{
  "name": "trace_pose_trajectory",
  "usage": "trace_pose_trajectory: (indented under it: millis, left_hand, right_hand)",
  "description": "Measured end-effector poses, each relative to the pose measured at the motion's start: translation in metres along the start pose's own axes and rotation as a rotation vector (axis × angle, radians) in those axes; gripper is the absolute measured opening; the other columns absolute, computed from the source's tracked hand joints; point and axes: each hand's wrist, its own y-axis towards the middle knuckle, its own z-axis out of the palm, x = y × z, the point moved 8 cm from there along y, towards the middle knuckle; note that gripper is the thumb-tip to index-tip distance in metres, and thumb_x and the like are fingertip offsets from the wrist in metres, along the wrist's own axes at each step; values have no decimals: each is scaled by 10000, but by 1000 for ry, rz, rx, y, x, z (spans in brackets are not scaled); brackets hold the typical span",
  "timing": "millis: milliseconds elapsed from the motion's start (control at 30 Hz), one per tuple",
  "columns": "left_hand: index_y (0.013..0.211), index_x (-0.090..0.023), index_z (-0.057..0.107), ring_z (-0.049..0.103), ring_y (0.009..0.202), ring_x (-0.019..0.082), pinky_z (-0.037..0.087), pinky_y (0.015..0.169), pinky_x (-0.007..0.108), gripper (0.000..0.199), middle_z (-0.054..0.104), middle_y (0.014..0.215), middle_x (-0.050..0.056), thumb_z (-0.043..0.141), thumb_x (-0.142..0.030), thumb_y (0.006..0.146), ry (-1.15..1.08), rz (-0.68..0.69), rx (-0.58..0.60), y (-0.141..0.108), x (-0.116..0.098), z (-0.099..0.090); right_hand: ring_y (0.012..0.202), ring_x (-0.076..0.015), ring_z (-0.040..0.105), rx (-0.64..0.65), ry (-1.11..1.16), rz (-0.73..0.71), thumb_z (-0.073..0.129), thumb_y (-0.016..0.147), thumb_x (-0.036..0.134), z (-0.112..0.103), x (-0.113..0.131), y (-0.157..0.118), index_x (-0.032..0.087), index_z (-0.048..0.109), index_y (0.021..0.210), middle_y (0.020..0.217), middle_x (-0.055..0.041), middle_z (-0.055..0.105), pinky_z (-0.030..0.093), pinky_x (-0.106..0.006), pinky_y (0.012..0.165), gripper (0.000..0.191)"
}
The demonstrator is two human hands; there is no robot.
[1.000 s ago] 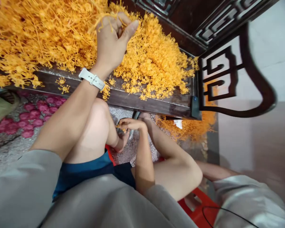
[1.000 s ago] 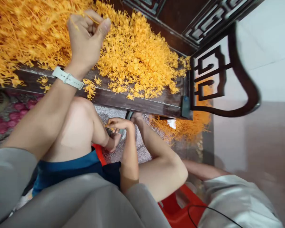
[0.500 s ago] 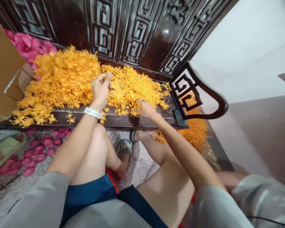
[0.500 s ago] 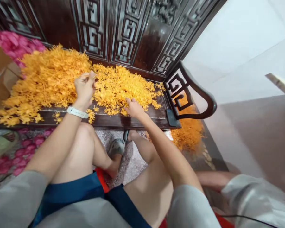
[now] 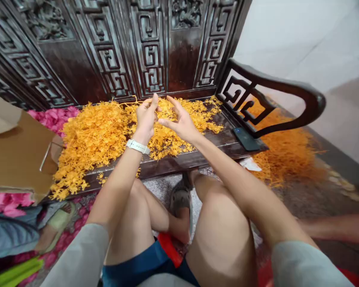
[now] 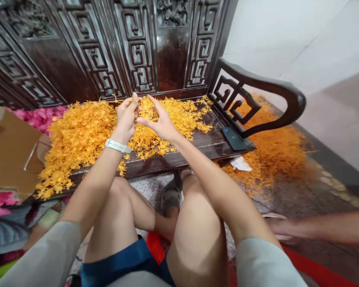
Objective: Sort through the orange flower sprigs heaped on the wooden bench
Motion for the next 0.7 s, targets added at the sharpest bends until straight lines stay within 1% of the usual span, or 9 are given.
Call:
trace_pose_trajectory:
  millis: [67,133,200,233,300,433,533,600,700]
  left_hand:
    - [848,-216,715,474,556,106,326,501,274,424,586,680,9,916,-588,821,23,40,36,3,-3,9]
    - [816,-213,712,529,623,126,376,547,273,382,613,712,23,940,-519,815,60,103,28,5,-6,8]
    - [787,-214,703,567,684,148,399,580,277,362,634,739,31,954,-474,806,114,162,-13,7,-7,-2]
    - [778,-216,700,579,707,157,400,586,278,355,637,747,32,956,-460,803,143,183,-38,9,-7,-8]
    - [773,-220,695,587,731,165,391,581,275,344,641,760,31,954,-444,804,188,202,-91,14,-6,-23]
    - [784,-227,693,557,710,150,368,542,257,297,674,818,32,930,-402,819,204,158,-198,27,9,-50]
    - [787,-225,682,505,647,120,334,504,251,252,675,831,25,905,-332,834,177,121,-277,41,20,-70]
    - [802,-228,664,437,579,98,288,474,254,262,629,774,3,894,-341,851,137,65,-381,50,27,-93]
    - [822,-238,617,310,500,73,223,441,249,364,503,668,-48,903,-460,853,73,-49,-554,53,33,-133]
  right_hand:
    - [1412,-305,573,-74,74,49,743,944,629,-5,-5,4,228,557,1583,1613,-139,556,583,-452,1101,776]
    - [1141,-241,676,-114,179,132,736,971,538,-6,-14,3,205,675,1409,1388,-121,686,622,-389,930,553]
    - [857,-163,644,-108,294,226,754,965,508,-1,-23,-3,183,732,1165,1101,-80,718,582,-317,744,383]
    - [775,-136,603,-89,351,266,768,958,514,4,-27,-6,176,723,1042,986,-60,693,546,-291,686,351]
    - [722,-115,566,-35,463,328,787,946,545,15,-29,-11,174,663,875,863,-41,638,505,-267,638,397]
    - [720,-130,594,122,635,445,826,919,593,43,-24,-18,181,608,838,819,-61,640,519,-271,620,473]
    - [640,-124,565,228,640,476,779,961,607,63,-12,-23,195,565,783,717,-45,604,510,-281,585,498]
    - [596,-117,542,373,590,409,740,989,613,77,8,-31,199,545,724,651,-26,576,497,-286,579,528]
    - [577,-108,545,735,485,193,696,1005,641,99,51,-56,187,574,669,609,-8,570,478,-281,602,578]
